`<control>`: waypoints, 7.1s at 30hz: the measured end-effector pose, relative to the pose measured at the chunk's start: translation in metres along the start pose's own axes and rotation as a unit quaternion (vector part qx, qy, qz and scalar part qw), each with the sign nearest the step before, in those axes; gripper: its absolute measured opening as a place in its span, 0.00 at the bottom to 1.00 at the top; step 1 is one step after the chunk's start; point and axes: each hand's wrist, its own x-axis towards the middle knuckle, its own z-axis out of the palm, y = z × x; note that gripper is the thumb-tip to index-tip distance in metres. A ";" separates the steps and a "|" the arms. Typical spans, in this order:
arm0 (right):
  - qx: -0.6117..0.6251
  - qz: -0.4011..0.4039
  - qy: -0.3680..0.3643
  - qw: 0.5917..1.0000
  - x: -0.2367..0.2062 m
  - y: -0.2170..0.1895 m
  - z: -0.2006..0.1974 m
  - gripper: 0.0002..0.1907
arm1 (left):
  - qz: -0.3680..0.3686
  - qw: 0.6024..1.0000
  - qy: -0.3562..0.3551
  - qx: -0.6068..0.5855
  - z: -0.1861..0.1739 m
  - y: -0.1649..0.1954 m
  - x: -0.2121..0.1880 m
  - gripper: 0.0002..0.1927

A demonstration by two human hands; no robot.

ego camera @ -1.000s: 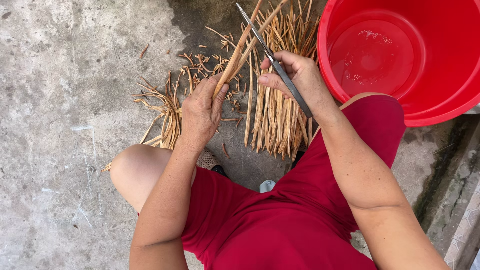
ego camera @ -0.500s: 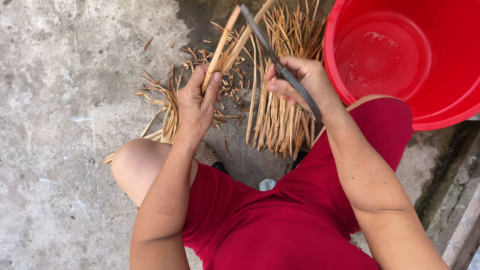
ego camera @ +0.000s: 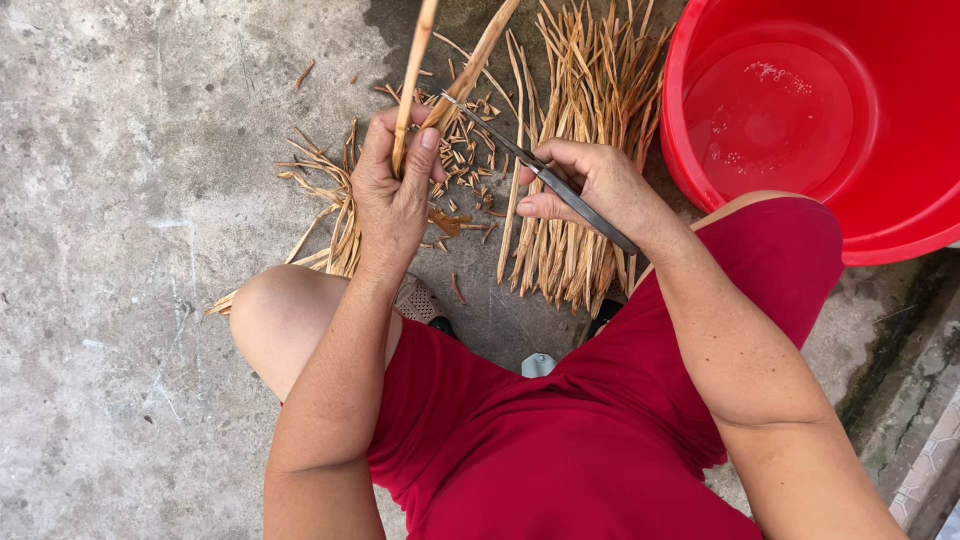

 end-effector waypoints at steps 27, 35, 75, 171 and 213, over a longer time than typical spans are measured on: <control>0.167 -0.067 0.153 0.972 0.010 0.024 -0.033 0.22 | -0.028 0.999 -0.014 0.015 -0.011 0.002 0.002 0.12; 0.119 -0.043 0.183 0.975 0.011 0.017 -0.038 0.17 | -0.058 0.997 -0.045 0.006 -0.009 0.008 -0.004 0.11; 0.121 -0.135 0.045 0.982 0.040 0.035 0.054 0.18 | -0.234 0.930 -0.057 -0.277 0.024 -0.063 0.054 0.31; 0.268 -0.061 0.147 0.950 0.047 0.029 0.042 0.19 | -0.205 0.946 -0.034 -0.250 0.039 -0.048 0.027 0.09; 0.217 -0.110 0.183 0.952 0.034 0.029 -0.014 0.22 | -0.079 0.989 -0.122 0.040 0.039 -0.065 0.029 0.26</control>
